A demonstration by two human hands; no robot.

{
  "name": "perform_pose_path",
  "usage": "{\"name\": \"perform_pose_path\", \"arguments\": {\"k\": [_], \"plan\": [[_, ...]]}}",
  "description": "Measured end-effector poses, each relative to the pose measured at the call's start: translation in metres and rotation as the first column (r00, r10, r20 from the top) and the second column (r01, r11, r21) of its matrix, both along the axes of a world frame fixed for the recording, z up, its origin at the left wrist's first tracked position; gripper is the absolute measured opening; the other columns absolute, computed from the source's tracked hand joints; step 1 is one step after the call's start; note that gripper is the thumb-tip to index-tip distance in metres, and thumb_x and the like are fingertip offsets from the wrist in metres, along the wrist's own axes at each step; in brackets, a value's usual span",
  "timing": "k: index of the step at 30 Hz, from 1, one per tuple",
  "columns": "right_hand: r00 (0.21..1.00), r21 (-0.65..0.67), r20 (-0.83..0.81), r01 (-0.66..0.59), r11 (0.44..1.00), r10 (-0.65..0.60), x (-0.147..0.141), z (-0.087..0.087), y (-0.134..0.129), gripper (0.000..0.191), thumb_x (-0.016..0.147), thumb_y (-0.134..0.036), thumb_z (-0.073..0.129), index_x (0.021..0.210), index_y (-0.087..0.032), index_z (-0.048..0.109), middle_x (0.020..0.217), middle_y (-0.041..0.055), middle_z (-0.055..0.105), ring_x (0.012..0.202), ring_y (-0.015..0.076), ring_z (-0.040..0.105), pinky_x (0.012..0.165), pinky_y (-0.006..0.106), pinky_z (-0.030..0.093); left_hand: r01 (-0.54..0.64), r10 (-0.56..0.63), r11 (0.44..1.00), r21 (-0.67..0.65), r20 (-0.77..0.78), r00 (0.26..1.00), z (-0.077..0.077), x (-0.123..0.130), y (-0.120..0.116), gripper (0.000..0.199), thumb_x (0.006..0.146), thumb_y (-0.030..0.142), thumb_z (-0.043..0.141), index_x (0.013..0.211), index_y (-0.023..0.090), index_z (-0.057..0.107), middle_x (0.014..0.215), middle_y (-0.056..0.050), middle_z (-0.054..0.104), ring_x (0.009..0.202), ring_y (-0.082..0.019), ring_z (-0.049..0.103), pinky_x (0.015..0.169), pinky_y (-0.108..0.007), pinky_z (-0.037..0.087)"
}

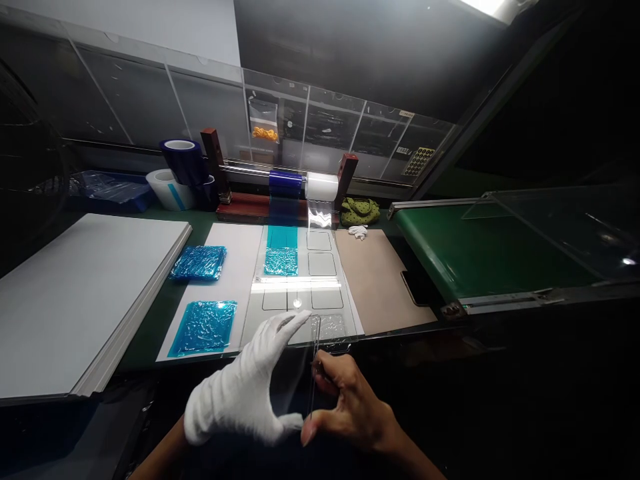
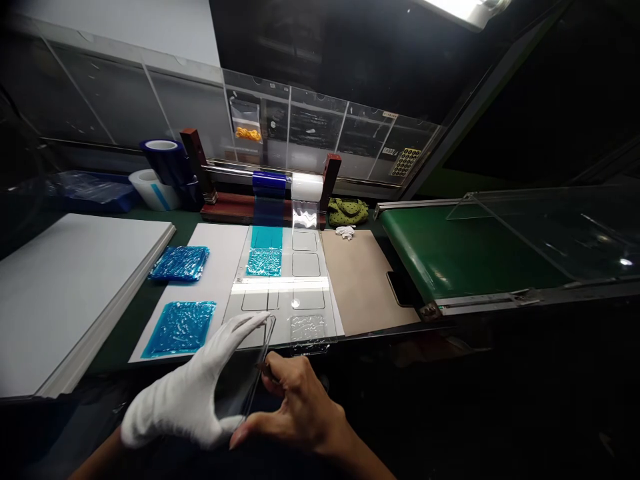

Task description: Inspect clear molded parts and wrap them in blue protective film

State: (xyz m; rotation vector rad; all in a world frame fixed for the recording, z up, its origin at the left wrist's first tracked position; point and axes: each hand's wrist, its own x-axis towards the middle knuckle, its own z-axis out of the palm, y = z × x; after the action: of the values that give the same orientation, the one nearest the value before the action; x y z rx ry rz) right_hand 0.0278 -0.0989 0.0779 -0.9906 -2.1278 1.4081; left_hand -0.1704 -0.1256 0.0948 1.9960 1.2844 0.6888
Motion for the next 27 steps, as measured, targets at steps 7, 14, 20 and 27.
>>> {"name": "perform_pose_path", "arguments": {"k": [7, 14, 20, 27], "plan": [[0.985, 0.061, -0.101, 0.146, 0.987, -0.139, 0.001, -0.018, 0.005, 0.063, 0.047, -0.065, 0.076, 0.08, -0.02, 0.046, 0.072, -0.003, 0.042, 0.064, 0.0105, 0.039, 0.055, 0.021, 0.042, -0.141, 0.165, 0.977, 0.162, -0.143, 0.976, -0.015, 0.001, 0.003, 0.108, 0.059, 0.041, 0.07, 0.146, 0.022, 0.008, 0.141, -0.014, 0.03, 0.129, -0.036, 0.031, 0.107, -0.052, 0.029], [0.747, 0.381, 0.451, 0.334, 0.862, -0.489, 0.064, -0.094, 0.102, 0.026, 0.091, -0.019, 0.033, 0.11, -0.017, 0.05, 0.097, 0.0071, 0.055, 0.084, 0.0162, 0.055, 0.075, 0.027, 0.043, -0.546, 0.582, 0.81, 0.216, -0.172, 0.795, -0.054, -0.011, 0.006, 0.11, 0.059, 0.05, 0.072, 0.145, 0.015, 0.013, 0.141, -0.02, 0.029, 0.13, -0.042, 0.026, 0.106, -0.06, 0.02], [0.579, 0.411, 0.63, 0.316, 0.855, -0.517, 0.13, -0.135, 0.177, 0.035, 0.079, -0.002, 0.043, 0.107, -0.017, 0.059, 0.1, 0.01, 0.059, 0.093, 0.0206, 0.057, 0.08, 0.03, 0.043, -0.1, 0.537, 0.756, -0.647, 0.525, 0.66, -0.072, -0.002, -0.001, 0.078, 0.081, 0.064, 0.039, 0.144, 0.024, 0.017, 0.147, -0.013, 0.03, 0.133, -0.028, 0.033, 0.105, -0.049, 0.033], [0.783, 0.524, 0.444, 0.167, 0.835, -0.435, 0.099, -0.093, 0.178, 0.056, 0.084, -0.034, 0.056, 0.135, -0.017, 0.04, 0.133, 0.0126, 0.047, 0.122, 0.0265, 0.044, 0.101, 0.041, 0.038, 0.571, 0.635, 0.641, -0.513, 0.773, -0.019, -0.099, 0.044, 0.028, 0.1, 0.07, 0.08, 0.031, 0.139, 0.006, 0.03, 0.152, -0.017, 0.013, 0.14, -0.032, 0.012, 0.107, -0.052, 0.026]]}}
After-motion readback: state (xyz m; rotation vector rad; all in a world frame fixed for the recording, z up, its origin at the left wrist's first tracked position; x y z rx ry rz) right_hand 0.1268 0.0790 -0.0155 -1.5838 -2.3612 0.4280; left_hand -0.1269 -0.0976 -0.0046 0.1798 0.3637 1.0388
